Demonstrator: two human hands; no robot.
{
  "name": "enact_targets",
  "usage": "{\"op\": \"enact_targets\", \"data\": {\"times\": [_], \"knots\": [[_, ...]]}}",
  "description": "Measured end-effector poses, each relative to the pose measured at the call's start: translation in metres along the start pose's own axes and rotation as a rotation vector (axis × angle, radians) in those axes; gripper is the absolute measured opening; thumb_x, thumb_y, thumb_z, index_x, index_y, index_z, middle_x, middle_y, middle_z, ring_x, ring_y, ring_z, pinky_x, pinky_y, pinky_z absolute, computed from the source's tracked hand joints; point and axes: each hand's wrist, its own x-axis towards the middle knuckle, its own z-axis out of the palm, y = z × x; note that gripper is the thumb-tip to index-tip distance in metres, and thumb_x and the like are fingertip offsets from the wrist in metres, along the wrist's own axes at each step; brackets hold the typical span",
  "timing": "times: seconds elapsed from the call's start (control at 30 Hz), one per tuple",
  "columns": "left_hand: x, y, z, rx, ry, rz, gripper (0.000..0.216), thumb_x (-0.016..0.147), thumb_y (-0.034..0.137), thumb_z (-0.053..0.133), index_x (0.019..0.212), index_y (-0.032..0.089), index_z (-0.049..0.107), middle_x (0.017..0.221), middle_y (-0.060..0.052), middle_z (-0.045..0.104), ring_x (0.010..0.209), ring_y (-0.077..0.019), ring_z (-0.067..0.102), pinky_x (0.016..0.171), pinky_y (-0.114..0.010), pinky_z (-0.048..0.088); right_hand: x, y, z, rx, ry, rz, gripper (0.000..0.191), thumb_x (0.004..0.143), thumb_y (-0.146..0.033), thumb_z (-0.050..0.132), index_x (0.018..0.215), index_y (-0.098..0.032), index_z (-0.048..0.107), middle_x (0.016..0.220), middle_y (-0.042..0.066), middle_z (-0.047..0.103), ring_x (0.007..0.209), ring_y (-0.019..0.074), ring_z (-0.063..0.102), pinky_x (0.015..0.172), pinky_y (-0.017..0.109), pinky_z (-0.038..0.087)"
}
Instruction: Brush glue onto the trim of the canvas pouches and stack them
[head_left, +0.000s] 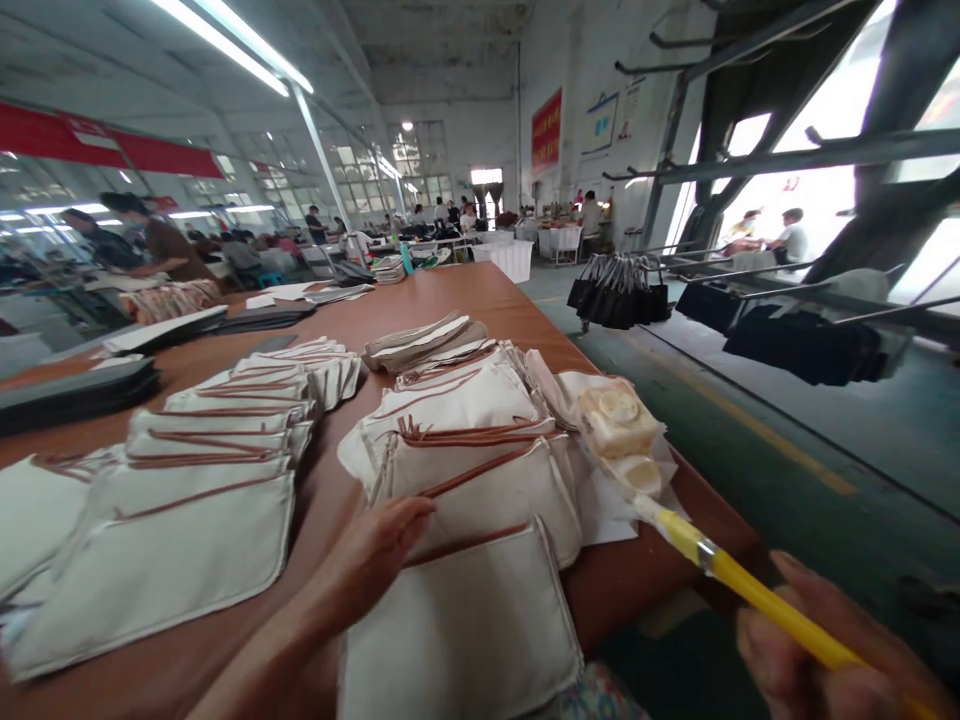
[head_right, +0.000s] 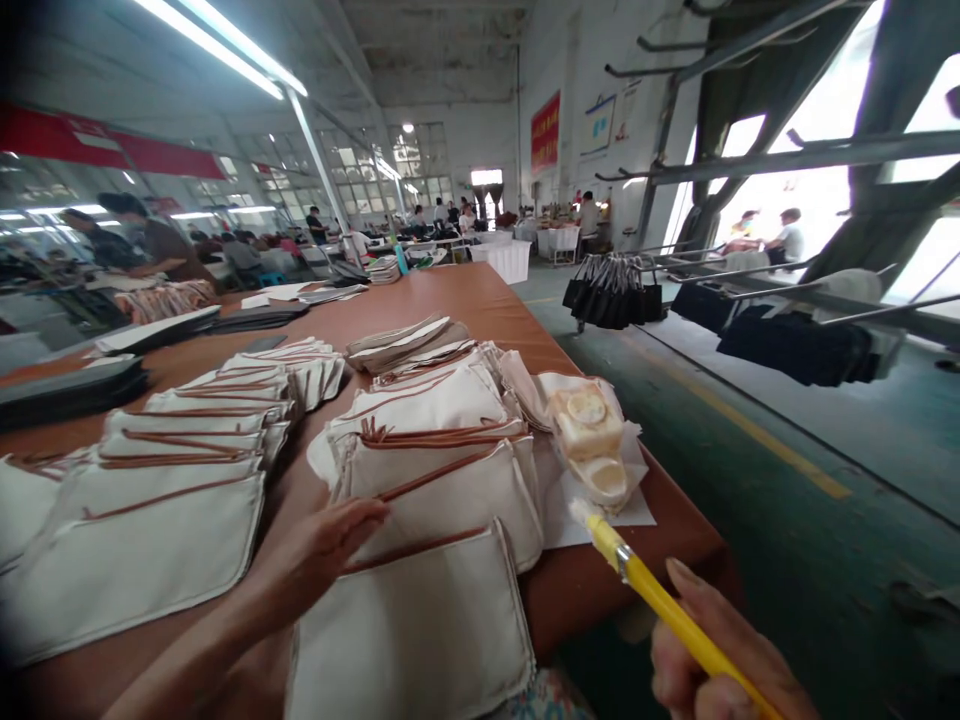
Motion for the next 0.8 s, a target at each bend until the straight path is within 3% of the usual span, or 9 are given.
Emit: {"op": "enact_targets", "data": {"times": [0.07,0.17,0.3,0.4,0.57,0.8], "knots": [[0.011,0.026,0.033,0.131,-0.045,0.077,0.028,0.098,0.040,0.052,0.113,0.025,0.070,0.107,-0.006,0.072,0.100,-0.0233,0.066,0.088,-0.031,0.049,0.004,-0.010,0.012,0.032,0.012,0.060,0.043,0.098,-0.056,0.059,0.124,-0.023,0.070,0.062,0.003,0.049,0.048,0.0175,0.044,0.042,0.030,0.040],[0.026,0.053,0.080,0.329,-0.082,0.072,0.024,0.097,0.041,0.055,0.101,0.022,0.069,0.100,-0.008,0.069,0.095,-0.0252,0.064,0.082,-0.034,0.047,0.008,-0.014,0.024,0.055,0.069,0.189,0.043,0.101,-0.056,0.057,0.124,-0.021,0.070,0.069,0.004,0.054,0.055,0.0158,0.047,0.046,0.024,0.043],[0.039,0.064,0.115,0.450,-0.029,-0.019,0.025,0.097,0.040,0.055,0.096,0.019,0.068,0.101,-0.010,0.068,0.101,-0.0297,0.062,0.086,-0.039,0.044,0.008,0.001,0.025,0.060,0.086,0.342,0.036,0.100,-0.052,0.061,0.106,-0.018,0.074,0.071,0.004,0.056,0.057,0.0137,0.049,0.049,0.021,0.045],[0.041,0.064,0.120,0.362,-0.078,-0.045,0.021,0.096,0.034,0.055,0.092,0.019,0.069,0.098,-0.009,0.068,0.100,-0.0286,0.062,0.084,-0.036,0.043,0.004,0.019,0.025,0.095,0.080,0.422,0.031,0.099,-0.049,0.065,0.102,-0.018,0.070,0.066,0.001,0.051,0.054,0.0122,0.045,0.048,0.019,0.042],[0.037,0.064,0.109,0.098,-0.213,0.014,0.019,0.092,0.027,0.057,0.083,0.022,0.072,0.091,-0.002,0.065,0.086,-0.0164,0.064,0.075,-0.025,0.043,0.001,0.038,0.032,0.127,0.051,0.440,0.029,0.100,-0.046,0.066,0.099,-0.017,0.067,0.061,-0.002,0.046,0.052,0.0119,0.041,0.046,0.020,0.037],[0.026,0.073,0.098,-0.418,-0.255,-0.001,0.024,0.086,0.037,0.064,0.079,0.017,0.074,0.083,-0.002,0.056,0.080,-0.0167,0.057,0.074,-0.025,0.041,0.011,0.041,0.065,-0.038,-0.171,0.247,0.028,0.105,-0.042,0.055,0.093,-0.018,0.064,0.060,-0.003,0.048,0.051,0.0134,0.046,0.048,0.023,0.038]]}}
